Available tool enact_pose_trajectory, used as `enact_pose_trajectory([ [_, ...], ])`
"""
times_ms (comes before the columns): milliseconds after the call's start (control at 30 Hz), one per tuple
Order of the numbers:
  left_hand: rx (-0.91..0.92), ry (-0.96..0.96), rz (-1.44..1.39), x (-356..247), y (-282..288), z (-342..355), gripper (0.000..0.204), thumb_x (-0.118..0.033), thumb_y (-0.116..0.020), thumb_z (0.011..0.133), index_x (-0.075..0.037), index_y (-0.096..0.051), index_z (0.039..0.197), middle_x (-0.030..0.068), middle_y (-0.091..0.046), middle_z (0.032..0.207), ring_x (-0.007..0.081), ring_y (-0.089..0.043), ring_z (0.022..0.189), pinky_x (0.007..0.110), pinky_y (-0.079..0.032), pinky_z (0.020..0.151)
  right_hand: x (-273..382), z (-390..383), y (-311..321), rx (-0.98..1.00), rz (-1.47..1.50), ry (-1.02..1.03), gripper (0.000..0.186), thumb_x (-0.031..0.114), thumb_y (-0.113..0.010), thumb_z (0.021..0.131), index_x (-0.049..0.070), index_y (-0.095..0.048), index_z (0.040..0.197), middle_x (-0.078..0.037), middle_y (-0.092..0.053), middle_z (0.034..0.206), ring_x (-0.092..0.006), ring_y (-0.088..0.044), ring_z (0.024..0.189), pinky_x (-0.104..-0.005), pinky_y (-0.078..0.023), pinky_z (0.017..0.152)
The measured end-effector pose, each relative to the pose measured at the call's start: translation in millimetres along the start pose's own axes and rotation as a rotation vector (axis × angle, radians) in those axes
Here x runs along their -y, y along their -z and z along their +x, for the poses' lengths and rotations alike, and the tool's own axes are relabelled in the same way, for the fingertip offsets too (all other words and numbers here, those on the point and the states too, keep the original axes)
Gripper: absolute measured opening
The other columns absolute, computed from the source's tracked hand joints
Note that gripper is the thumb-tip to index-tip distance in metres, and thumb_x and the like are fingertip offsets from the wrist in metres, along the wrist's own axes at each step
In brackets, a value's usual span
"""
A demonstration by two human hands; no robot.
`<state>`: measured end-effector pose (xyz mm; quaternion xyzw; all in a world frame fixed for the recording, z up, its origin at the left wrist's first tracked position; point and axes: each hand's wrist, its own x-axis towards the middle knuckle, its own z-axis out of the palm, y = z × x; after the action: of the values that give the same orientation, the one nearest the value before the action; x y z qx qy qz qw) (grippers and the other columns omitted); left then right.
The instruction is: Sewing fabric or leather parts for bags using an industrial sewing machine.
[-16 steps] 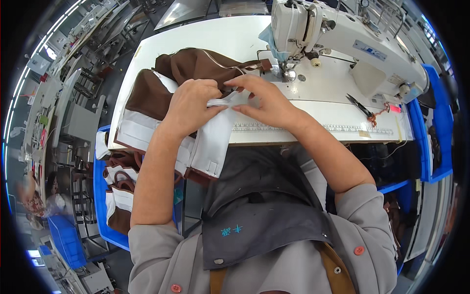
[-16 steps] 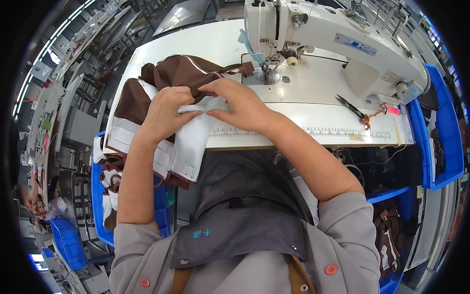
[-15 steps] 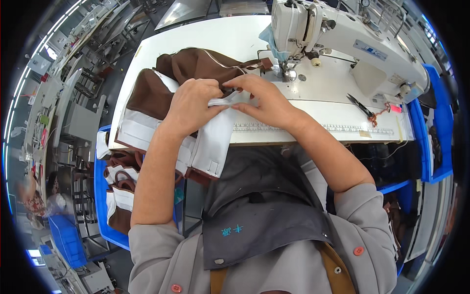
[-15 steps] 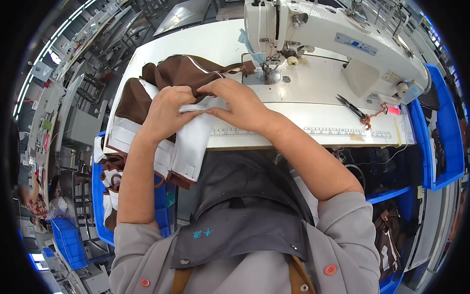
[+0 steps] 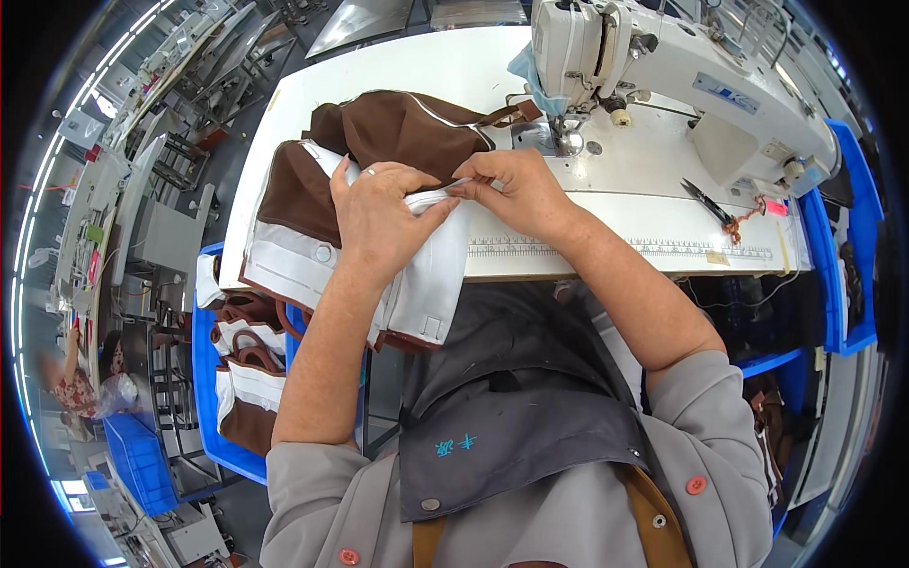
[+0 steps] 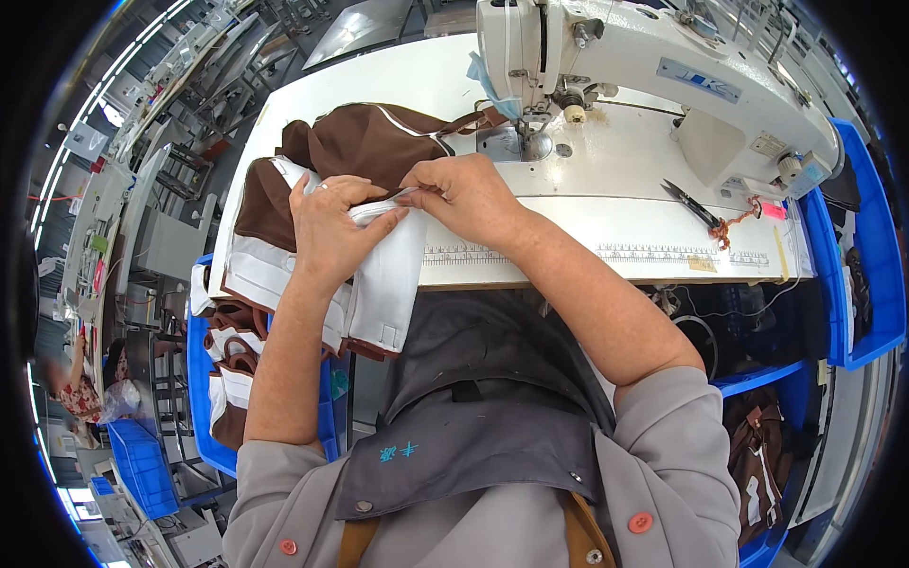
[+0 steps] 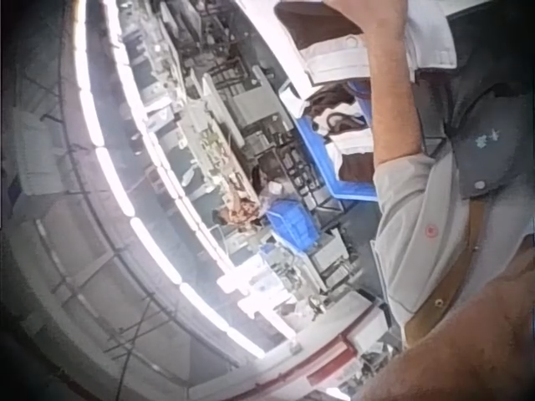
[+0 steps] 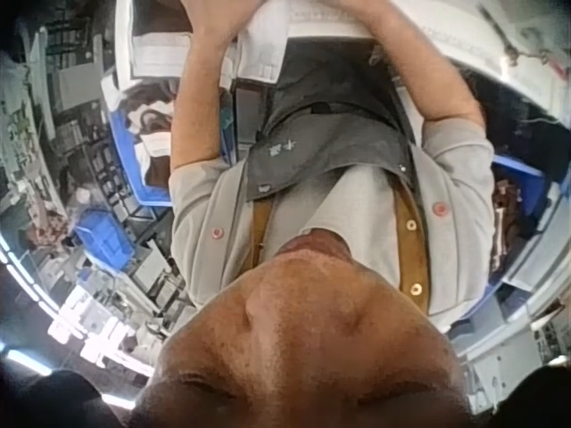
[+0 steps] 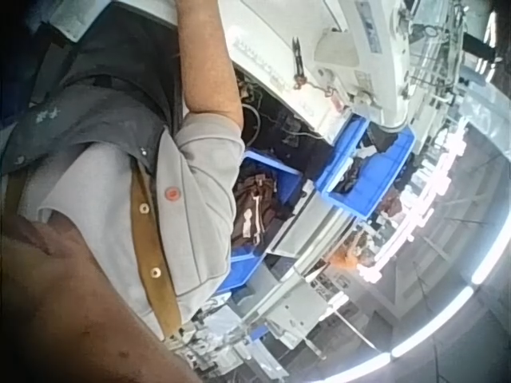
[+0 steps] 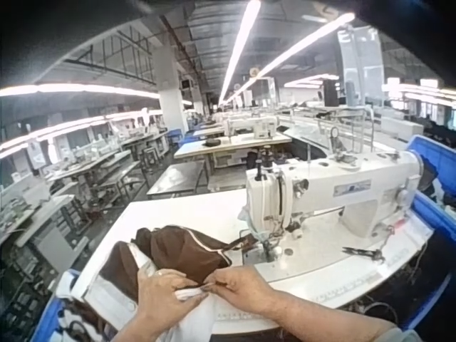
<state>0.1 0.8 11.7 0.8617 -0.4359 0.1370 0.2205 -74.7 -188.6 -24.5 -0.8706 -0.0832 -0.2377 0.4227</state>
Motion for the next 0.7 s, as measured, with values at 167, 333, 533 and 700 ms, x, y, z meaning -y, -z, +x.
enact_pose_trajectory([
  [167, 0.057, -0.017, -0.014, 4, 2, 2, 0.026, -0.037, -0.08, 0.078, -0.012, -0.08, 0.086, 0.004, -0.076, 0.089, 0.0194, -0.068, 0.097, 0.054, -0.022, 0.114, -2, -7, -2, 0.028, 0.088, -0.094, 0.02, 0.019, -0.073, 0.088, 0.005, -0.07, 0.103, -0.012, -0.071, 0.093, -0.0258, -0.07, 0.088, -0.0339, -0.054, 0.08],
  [333, -0.054, -0.171, -0.047, 23, 15, 0, 0.027, -0.033, -0.083, 0.076, -0.008, -0.079, 0.086, 0.0052, -0.076, 0.092, 0.0173, -0.069, 0.098, 0.052, -0.022, 0.115, -5, -17, -13, -0.051, -0.064, -0.042, 0.065, 0.023, -0.074, 0.082, 0.004, -0.049, 0.139, -0.02, -0.053, 0.141, -0.0351, -0.051, 0.13, -0.0413, -0.039, 0.112],
  [533, -0.08, -0.244, -0.047, 15, 69, 10, 0.023, -0.022, -0.085, 0.072, -0.003, -0.076, 0.082, 0.0101, -0.077, 0.097, 0.02, -0.071, 0.099, 0.05, -0.022, 0.116, -18, 27, -40, 0.237, 0.446, -0.112, 0.089, 0.028, -0.065, 0.075, 0.003, -0.03, 0.153, -0.021, -0.035, 0.157, -0.0371, -0.029, 0.148, -0.0411, -0.024, 0.121],
  [700, -0.016, -0.249, 0.023, -1, 100, 44, 0.021, -0.016, -0.083, 0.07, 0.0, -0.076, 0.082, 0.0149, -0.075, 0.086, 0.0284, -0.071, 0.082, 0.043, -0.044, 0.097, 34, 29, -108, 0.315, 1.515, -0.399, 0.069, 0.04, -0.057, 0.088, 0.007, -0.043, 0.147, -0.016, -0.054, 0.142, -0.0292, -0.054, 0.129, -0.0422, -0.037, 0.113],
])
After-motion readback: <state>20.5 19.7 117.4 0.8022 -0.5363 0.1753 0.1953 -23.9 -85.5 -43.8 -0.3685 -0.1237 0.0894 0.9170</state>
